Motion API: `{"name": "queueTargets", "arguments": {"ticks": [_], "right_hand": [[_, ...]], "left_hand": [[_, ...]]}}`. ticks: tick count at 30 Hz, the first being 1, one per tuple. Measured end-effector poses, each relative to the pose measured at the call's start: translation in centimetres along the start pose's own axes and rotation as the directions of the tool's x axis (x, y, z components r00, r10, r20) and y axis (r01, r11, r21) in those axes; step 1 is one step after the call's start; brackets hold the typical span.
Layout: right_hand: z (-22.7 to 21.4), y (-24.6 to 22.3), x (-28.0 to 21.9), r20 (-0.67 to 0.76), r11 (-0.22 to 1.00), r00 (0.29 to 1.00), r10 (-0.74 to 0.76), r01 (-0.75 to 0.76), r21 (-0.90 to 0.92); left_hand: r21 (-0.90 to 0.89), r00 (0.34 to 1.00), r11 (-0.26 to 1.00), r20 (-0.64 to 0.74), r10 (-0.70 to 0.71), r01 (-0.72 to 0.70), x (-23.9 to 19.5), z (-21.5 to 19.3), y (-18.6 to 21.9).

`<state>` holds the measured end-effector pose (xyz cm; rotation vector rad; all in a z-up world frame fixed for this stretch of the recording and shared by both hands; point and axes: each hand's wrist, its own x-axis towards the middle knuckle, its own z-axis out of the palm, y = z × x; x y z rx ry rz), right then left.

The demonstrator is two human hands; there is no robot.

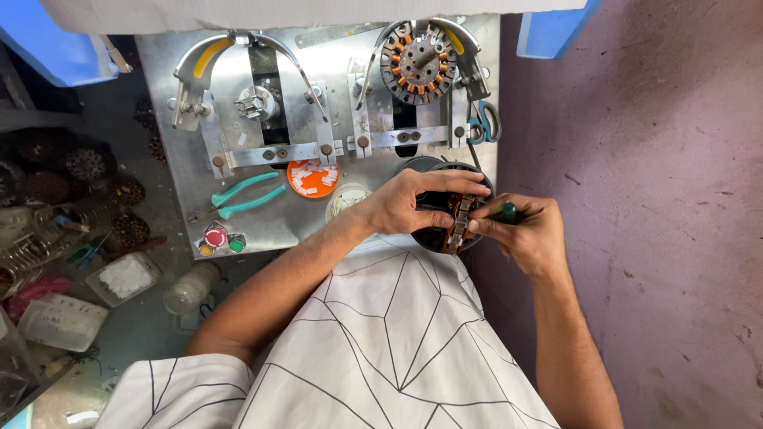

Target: The person winds copper wire onto fan stators using an industrial winding machine, then uses a screwdriver to secure the wire ends and tidy the connections.

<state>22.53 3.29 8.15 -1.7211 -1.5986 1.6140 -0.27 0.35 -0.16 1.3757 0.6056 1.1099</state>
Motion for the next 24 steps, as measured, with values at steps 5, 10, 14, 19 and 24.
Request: {"name": "queueTargets", "arguments": {"ticks": [5,10,14,19,24], "right_hand": [[0.4,-1.3,-0.4,-0.034,0.992,0.999,0.023,-0.027,-0.121],[1.2,-1.3,-1.8,-0.097,0.974,0.990,-0.105,0.082,-0.212],[1.7,-0.4,-3.8,-0.289,0.843,0.951,-0.109,0.243,0.480],[1.1,0.8,-5.9,-0.542,0.635,0.837,0.068,0.383,0.671],[2.1,1.4,-6.8,-0.548,0.783,0.773,-0.319,0.541,0.306]], "left_hand": [[-0.041,1.000,0.999,-0.003,-0.024,0.024,0.0,0.0,0.1],[-0.005,0.997,1.000,0.070,-0.015,0.016,0.1,-0.4,1.2],[0.361,0.998,0.932,0.047,-0.031,0.012,0.5,1.1,2.3],[0.607,0.999,0.793,-0.028,-0.043,0.052,1.4,3.7,2.6],[0.683,1.000,0.731,-0.012,0.010,0.001,2.3,4.9,2.4]]}}
